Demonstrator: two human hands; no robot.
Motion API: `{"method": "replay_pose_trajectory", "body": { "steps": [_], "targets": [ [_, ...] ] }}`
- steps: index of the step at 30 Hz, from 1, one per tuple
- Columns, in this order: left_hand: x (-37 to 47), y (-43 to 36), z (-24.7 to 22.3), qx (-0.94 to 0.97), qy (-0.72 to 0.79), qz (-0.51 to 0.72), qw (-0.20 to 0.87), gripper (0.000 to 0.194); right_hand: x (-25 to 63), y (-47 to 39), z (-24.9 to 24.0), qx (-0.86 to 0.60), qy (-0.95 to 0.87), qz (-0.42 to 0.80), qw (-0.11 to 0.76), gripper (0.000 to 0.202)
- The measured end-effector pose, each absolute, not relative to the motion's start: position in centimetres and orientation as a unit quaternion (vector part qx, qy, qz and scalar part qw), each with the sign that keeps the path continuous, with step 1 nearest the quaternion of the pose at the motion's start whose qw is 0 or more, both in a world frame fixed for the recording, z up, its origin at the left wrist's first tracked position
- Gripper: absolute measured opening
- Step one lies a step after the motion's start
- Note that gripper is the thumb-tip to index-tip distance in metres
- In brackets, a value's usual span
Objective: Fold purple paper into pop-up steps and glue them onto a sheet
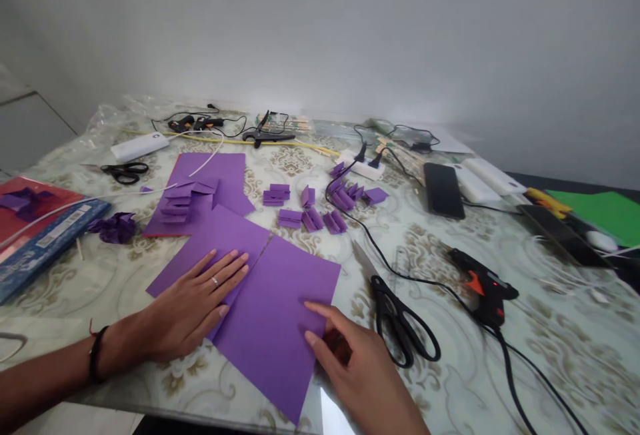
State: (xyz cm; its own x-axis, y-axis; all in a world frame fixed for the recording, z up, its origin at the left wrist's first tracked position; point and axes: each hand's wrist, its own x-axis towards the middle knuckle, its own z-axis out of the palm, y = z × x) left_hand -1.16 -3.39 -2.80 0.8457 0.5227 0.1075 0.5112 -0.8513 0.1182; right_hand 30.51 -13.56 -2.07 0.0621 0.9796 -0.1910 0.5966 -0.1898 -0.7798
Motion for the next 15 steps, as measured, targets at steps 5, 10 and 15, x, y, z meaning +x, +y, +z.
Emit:
{"method": "replay_pose_trajectory", "body": {
  "steps": [5,10,15],
  "targets": [
    [-1.1,-3.19,-2.79,0.96,0.272,0.058,0.037,0.07,29.99,-13.89,-2.14,-0.682,-0.585,0.36,0.249,0.045],
    [-1.07,-3.28,-2.67,0.96,0.27,0.057,0.041,0.069,30.29,-13.96,-2.54,-0.682,-0.59,0.347,0.26,0.039],
    [-1.16,-3.06,-2.66,0.96,0.267,0.061,0.061,0.071,30.49,-14.41,-2.31,-0.677,-0.577,0.355,0.287,0.04]
  ]
}}
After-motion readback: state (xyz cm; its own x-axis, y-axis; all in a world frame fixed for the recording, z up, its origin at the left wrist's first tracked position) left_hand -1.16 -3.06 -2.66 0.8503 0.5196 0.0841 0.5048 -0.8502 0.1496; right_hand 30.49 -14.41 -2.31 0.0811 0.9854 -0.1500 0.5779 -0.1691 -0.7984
